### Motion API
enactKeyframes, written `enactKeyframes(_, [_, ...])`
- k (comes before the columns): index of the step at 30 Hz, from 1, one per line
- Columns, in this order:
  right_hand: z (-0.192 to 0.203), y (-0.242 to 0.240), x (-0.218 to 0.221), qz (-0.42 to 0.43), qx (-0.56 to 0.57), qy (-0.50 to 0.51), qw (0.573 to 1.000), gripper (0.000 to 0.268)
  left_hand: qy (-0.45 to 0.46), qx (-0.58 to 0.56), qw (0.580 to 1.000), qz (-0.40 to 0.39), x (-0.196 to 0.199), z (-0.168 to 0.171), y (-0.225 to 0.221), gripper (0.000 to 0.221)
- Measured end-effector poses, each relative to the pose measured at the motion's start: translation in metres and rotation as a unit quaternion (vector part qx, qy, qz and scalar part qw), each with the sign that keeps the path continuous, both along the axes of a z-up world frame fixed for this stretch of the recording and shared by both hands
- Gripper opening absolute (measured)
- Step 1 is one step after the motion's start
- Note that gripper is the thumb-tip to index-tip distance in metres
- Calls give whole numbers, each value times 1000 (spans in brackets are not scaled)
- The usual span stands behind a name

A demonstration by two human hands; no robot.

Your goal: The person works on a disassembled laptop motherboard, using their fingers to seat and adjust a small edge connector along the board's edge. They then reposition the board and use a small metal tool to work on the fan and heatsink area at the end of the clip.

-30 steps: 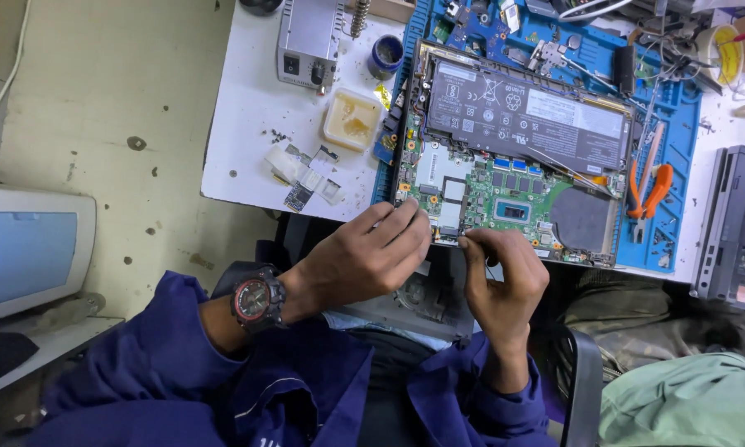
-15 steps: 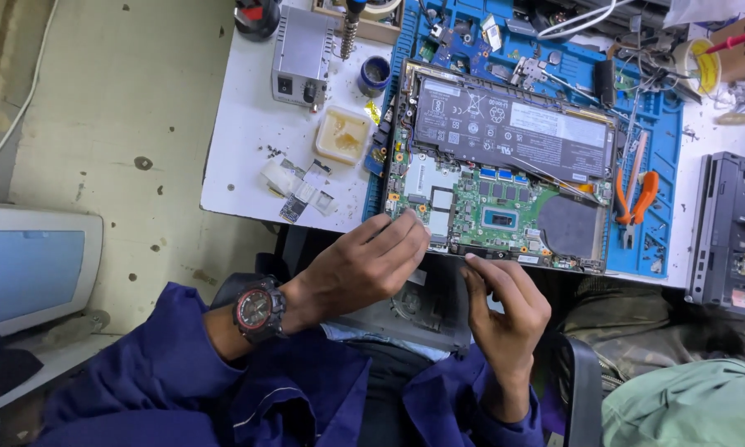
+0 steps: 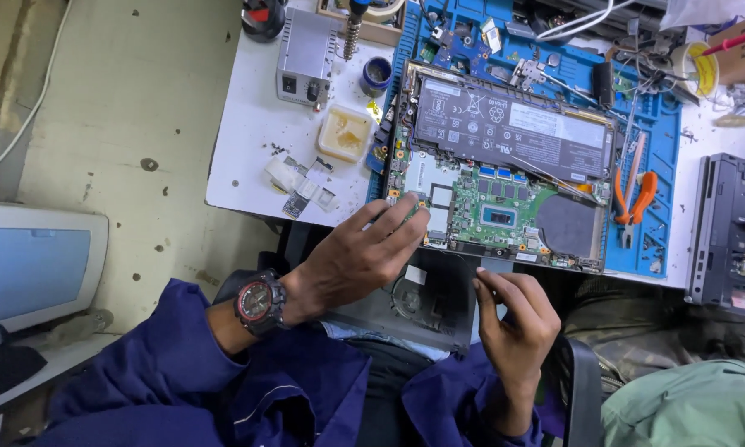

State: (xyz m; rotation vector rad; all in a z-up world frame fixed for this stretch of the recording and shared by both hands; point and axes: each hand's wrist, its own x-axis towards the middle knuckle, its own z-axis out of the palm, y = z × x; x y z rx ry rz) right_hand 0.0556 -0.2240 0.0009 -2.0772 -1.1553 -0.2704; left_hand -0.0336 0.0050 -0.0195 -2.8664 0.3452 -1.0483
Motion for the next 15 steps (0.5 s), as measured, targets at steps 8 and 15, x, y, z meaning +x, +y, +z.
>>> enactKeyframes(8, [-10, -3, -3, -12, 0, 35, 999, 15, -16, -35, 999, 7, -9, 6, 9, 14])
enactKeyframes(15, [-10, 17, 0, 48, -51, 13, 997, 35, 8, -54, 998, 6, -4, 5, 7, 15])
